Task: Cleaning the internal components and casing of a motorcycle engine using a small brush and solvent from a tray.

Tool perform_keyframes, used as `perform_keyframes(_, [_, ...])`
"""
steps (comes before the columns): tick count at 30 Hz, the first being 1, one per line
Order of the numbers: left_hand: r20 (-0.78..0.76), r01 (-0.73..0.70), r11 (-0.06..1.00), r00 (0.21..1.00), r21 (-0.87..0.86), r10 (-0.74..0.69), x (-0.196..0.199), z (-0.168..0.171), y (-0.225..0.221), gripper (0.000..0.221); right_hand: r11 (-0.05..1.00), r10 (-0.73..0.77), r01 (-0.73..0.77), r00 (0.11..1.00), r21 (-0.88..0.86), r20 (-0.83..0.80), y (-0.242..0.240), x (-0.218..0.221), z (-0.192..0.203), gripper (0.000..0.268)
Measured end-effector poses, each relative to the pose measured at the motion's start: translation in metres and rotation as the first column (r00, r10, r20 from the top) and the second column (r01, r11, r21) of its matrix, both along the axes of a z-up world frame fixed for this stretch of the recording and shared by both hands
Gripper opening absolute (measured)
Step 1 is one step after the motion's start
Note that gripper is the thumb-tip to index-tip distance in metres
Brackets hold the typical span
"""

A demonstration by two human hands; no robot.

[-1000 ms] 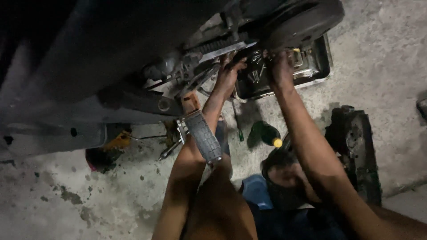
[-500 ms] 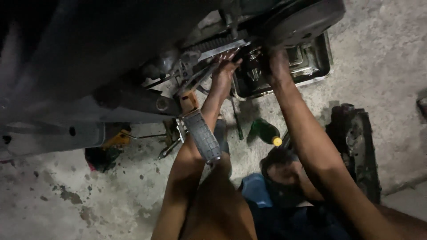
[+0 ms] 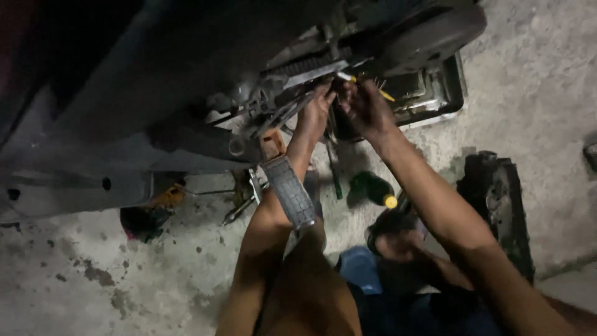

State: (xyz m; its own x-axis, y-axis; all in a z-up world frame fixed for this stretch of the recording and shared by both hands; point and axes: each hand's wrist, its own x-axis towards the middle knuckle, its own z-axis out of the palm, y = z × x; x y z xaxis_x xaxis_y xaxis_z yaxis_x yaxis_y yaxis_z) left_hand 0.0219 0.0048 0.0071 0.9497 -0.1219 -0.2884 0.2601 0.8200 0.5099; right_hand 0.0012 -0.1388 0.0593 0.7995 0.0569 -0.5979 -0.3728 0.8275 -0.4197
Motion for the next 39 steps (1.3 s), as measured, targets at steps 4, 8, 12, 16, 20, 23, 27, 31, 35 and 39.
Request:
perform_keyframes(4, [-0.038, 0.084, 0.891, 0.996, 0.446, -0.075, -0.003, 0.057, 0.011, 0.03, 0.998, 0.014, -0.017, 0.998, 0.063, 0.055, 0.014, 0.006, -0.002, 0.023])
perform_keyframes(8, [-0.029, -0.015, 0.817, 0.999, 0.577, 0.039, -0.004, 0.064, 0.006, 0.026, 0.994, 0.007, -0.012, 0.999, 0.107, 0.043, 0.011, 0.001, -0.002, 0.022])
perform_keyframes(12, [-0.075, -0.02, 0.978, 0.997, 0.206, 0.036, -0.001, -0.011, 0.005, 0.012, 0.99, 0.024, -0.001, 0.988, -0.144, 0.155, 0.021, 0.001, 0.028, 0.013])
perform_keyframes(16, [-0.069, -0.005, 0.998, 0.998, -0.066, 0.001, 0.001, -0.041, -0.002, 0.013, 0.996, -0.079, 0.074, 0.993, 0.057, 0.091, 0.02, 0.007, 0.003, 0.013])
perform_keyframes(20, [-0.192, 0.133, 0.985, 0.97, -0.112, -0.152, 0.009, -0.047, 0.0, 0.013, 0.988, -0.079, 0.078, 0.997, 0.135, -0.001, 0.036, 0.0, 0.024, 0.015])
perform_keyframes(23, [-0.054, -0.072, 0.943, 0.997, -0.325, 0.058, -0.017, -0.066, -0.001, 0.021, 0.999, 0.007, -0.004, 0.998, -0.036, 0.067, 0.048, 0.001, 0.004, 0.014])
perform_keyframes(27, [-0.1, -0.106, 0.968, 0.991, -0.228, 0.085, -0.003, -0.006, 0.033, 0.021, 0.998, -0.04, 0.043, 0.997, -0.045, 0.063, 0.042, 0.0, 0.03, 0.015])
perform_keyframes(31, [-0.205, -0.15, 0.919, 0.976, -0.365, 0.077, -0.015, -0.079, 0.054, 0.021, 0.999, -0.002, 0.002, 1.0, 0.036, 0.006, 0.061, -0.004, 0.035, 0.016])
perform_keyframes(35, [-0.26, -0.241, 0.86, 0.956, -0.449, 0.132, 0.003, -0.084, 0.049, 0.019, 1.0, 0.013, -0.012, 1.0, -0.026, 0.021, 0.056, -0.003, 0.071, 0.009])
perform_keyframes(39, [-0.072, -0.159, 0.805, 0.987, -0.571, 0.143, 0.008, -0.034, 0.043, 0.018, 0.952, -0.137, 0.143, 0.99, 0.27, -0.041, 0.045, 0.01, 0.022, 0.011])
